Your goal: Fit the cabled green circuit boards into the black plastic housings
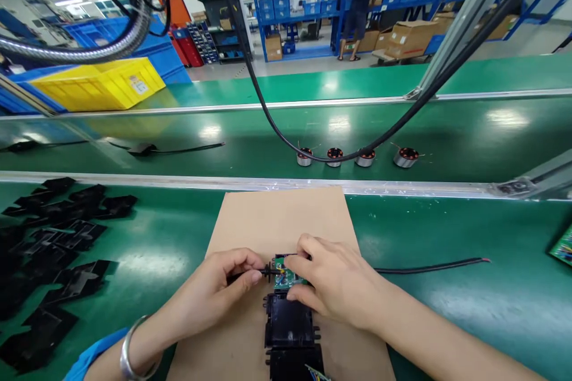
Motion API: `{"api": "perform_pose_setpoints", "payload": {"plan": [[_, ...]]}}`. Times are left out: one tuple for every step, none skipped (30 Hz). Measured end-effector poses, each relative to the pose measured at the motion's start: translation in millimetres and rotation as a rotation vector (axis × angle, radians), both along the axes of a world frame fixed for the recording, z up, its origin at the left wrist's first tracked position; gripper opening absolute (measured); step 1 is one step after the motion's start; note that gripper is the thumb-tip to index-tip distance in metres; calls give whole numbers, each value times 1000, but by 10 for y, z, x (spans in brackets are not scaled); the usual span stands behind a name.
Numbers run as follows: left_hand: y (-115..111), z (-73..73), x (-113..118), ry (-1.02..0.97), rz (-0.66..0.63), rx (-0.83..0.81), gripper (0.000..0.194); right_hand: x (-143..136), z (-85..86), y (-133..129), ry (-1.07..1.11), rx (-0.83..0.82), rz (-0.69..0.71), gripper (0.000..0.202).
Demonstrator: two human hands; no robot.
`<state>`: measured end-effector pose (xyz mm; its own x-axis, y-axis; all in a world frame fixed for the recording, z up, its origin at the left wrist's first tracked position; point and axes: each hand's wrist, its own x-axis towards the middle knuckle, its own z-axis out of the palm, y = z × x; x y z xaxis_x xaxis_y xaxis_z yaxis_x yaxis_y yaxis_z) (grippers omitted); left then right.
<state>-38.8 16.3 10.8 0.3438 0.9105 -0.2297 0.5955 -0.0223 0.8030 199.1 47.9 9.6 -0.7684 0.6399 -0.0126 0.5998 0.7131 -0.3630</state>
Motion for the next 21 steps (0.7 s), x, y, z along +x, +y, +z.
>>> {"api": "perform_pose_setpoints", "payload": {"plan": [[-3, -9, 11, 20, -4, 20, 13, 5, 4, 9, -3, -15, 3, 25], [-4, -18, 23, 40, -9, 42, 12, 9, 6, 15, -8, -21, 4, 23], [-3, -27, 37, 60, -14, 63, 11, 12, 4, 18, -16, -21, 5, 22], [0, -36, 51, 80, -21, 85, 11, 12, -5, 19, -29, -15, 6, 21], [5, -45, 63, 98, -26, 106, 11, 8, -19, 19, -46, -1, 6, 20], [14, -55, 72, 114, -30, 119, 11, 1, -37, 17, -67, 17, 4, 20], [24, -64, 79, 125, -37, 124, 10, -10, -57, 14, -87, 38, 1, 19], [36, -73, 82, 130, -44, 122, 10, -25, -77, 11, -103, 62, -3, 18], [49, -82, 83, 130, -51, 114, 12, -43, -92, 7, -112, 86, -7, 17], [61, -89, 82, 127, -55, 105, 18, -63, -100, 3, -117, 109, -9, 16], [73, -95, 79, 120, -62, 93, 26, -83, -101, -1, -122, 127, -7, 15], [85, -100, 76, 111, -70, 81, 32, -104, -94, -5, -129, 144, 3, 15], [96, -103, 72, 100, -78, 67, 35, -121, -82, -8, -135, 162, 15, 15], [107, -106, 67, 90, -86, 48, 35, -135, -68, -8, -141, 173, 36, 16], [117, -106, 62, 83, -92, 24, 33, -143, -54, -7, -143, 178, 56, 16], [127, -105, 57, 83, -95, 2, 31, -146, -43, -3, -138, 177, 73, 18], [136, -102, 54, 90, -97, -12, 32, -143, -38, 3, -126, 171, 82, 21], [144, -95, 53, 101, -101, -15, 36, -134, -39, 11, -113, 163, 82, 25], [151, -87, 57, 112, -114, -13, 42, -123, -44, 21, -105, 152, 78, 28], [157, -75, 67, 119, -132, -10, 48, -110, -51, 30, -102, 143, 73, 29], [162, -62, 83, 126, -148, -5, 53, -98, -59, 40, -103, 137, 70, 29]]}}
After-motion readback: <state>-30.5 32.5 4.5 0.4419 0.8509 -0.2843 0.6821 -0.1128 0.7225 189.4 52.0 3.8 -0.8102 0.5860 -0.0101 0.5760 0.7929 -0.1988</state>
